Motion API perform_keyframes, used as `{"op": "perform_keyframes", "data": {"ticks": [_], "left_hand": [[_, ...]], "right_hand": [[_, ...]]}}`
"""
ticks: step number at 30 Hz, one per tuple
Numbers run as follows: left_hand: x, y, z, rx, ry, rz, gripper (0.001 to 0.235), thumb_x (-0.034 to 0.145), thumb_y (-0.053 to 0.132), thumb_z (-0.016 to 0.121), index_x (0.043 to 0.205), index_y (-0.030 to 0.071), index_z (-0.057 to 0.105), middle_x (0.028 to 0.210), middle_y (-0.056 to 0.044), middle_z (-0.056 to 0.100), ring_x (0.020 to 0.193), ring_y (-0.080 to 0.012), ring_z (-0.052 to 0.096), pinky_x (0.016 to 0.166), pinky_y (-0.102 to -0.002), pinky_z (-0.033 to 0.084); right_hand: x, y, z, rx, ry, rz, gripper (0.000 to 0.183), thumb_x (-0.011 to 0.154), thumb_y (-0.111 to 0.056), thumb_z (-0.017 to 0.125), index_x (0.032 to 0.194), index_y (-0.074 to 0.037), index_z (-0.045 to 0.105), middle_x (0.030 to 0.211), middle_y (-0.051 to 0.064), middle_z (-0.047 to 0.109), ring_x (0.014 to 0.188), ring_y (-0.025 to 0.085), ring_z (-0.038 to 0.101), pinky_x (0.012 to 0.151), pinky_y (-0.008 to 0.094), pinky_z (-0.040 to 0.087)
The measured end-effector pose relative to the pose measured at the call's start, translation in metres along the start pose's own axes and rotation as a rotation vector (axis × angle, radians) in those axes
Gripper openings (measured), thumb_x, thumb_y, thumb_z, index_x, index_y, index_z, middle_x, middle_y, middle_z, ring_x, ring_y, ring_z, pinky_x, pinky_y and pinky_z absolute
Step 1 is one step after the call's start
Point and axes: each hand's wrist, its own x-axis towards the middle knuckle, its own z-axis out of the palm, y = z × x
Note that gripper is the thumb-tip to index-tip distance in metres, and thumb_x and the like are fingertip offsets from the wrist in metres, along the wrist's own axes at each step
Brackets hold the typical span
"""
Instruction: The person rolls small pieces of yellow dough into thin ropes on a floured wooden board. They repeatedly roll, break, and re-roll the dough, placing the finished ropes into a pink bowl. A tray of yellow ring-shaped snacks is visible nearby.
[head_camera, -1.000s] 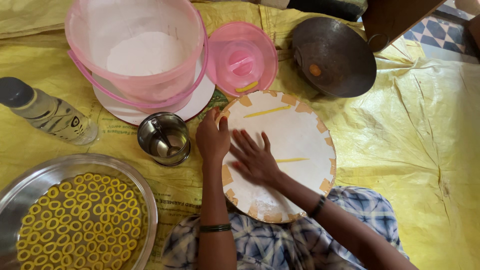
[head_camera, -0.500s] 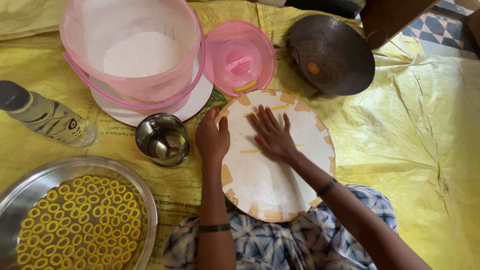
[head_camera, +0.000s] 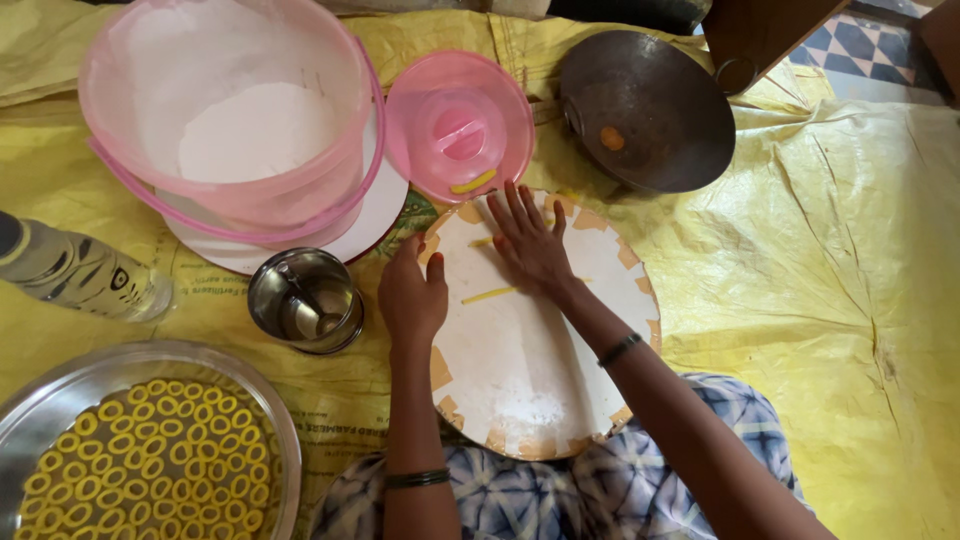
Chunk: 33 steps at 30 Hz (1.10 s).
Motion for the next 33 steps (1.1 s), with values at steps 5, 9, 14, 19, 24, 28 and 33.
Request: {"op": "perform_keyframes", "data": {"ticks": [5,9,14,19,24,28,33], "left_hand": [[0.001,0.005,-0.006,-0.005,-0.008,-0.019,0.037,0.093,0.018,0.067,0.128,0.008,0.065,0.121,-0.013,0.072,0.113,-0.0354,0.065,0.094,-0.047,0.049],[0.000,0.008,-0.005,-0.006,-0.019,-0.007,0.037,0.093,0.017,0.068,0.128,0.007,0.064,0.123,-0.014,0.071,0.114,-0.0353,0.065,0.095,-0.047,0.049],[-0.003,0.009,-0.005,-0.013,-0.024,-0.001,0.037,0.093,0.017,0.067,0.129,0.006,0.064,0.124,-0.013,0.071,0.116,-0.0340,0.065,0.096,-0.046,0.049],[-0.002,0.007,-0.003,0.007,-0.040,-0.009,0.038,0.093,0.017,0.067,0.130,0.006,0.063,0.125,-0.014,0.070,0.116,-0.0343,0.064,0.096,-0.046,0.049],[0.000,0.004,-0.003,0.013,-0.040,-0.005,0.040,0.094,0.017,0.067,0.131,0.006,0.063,0.124,-0.014,0.071,0.116,-0.0348,0.065,0.096,-0.046,0.048],[0.000,0.006,-0.004,0.024,-0.058,-0.031,0.038,0.094,0.017,0.066,0.130,0.006,0.063,0.124,-0.014,0.071,0.115,-0.0349,0.065,0.096,-0.047,0.048],[0.000,0.009,-0.005,0.016,-0.059,-0.020,0.039,0.094,0.018,0.067,0.131,0.005,0.063,0.125,-0.014,0.071,0.116,-0.0345,0.065,0.096,-0.046,0.049]], "right_hand": [[-0.007,0.000,0.002,-0.056,0.015,-0.018,0.065,0.108,-0.047,0.026,0.167,-0.022,0.019,0.175,0.008,0.008,0.161,0.026,0.008,0.120,0.066,-0.003],[-0.069,-0.012,-0.001,-0.060,-0.081,-0.129,0.066,0.106,-0.050,0.021,0.166,-0.022,0.017,0.174,0.011,0.007,0.160,0.028,0.007,0.120,0.066,-0.005],[-0.121,-0.021,-0.010,0.016,-0.138,-0.166,0.069,0.105,-0.056,0.015,0.166,-0.025,0.017,0.174,0.011,0.008,0.161,0.029,0.007,0.120,0.066,-0.007],[-0.074,-0.011,0.002,-0.046,-0.084,-0.097,0.068,0.105,-0.053,0.019,0.167,-0.025,0.018,0.175,0.010,0.007,0.161,0.028,0.007,0.120,0.067,-0.005],[-0.006,0.015,0.007,-0.039,-0.028,0.026,0.066,0.108,-0.054,0.022,0.167,-0.025,0.017,0.175,0.008,0.005,0.161,0.027,0.006,0.119,0.068,-0.003],[0.003,0.035,0.005,-0.097,-0.040,0.082,0.065,0.107,-0.050,0.022,0.167,-0.025,0.016,0.175,0.007,0.004,0.161,0.026,0.005,0.119,0.068,-0.002],[-0.058,0.041,-0.001,-0.018,-0.042,0.019,0.069,0.106,-0.056,0.014,0.166,-0.023,0.015,0.174,0.010,0.003,0.160,0.028,0.004,0.120,0.065,-0.006]]}}
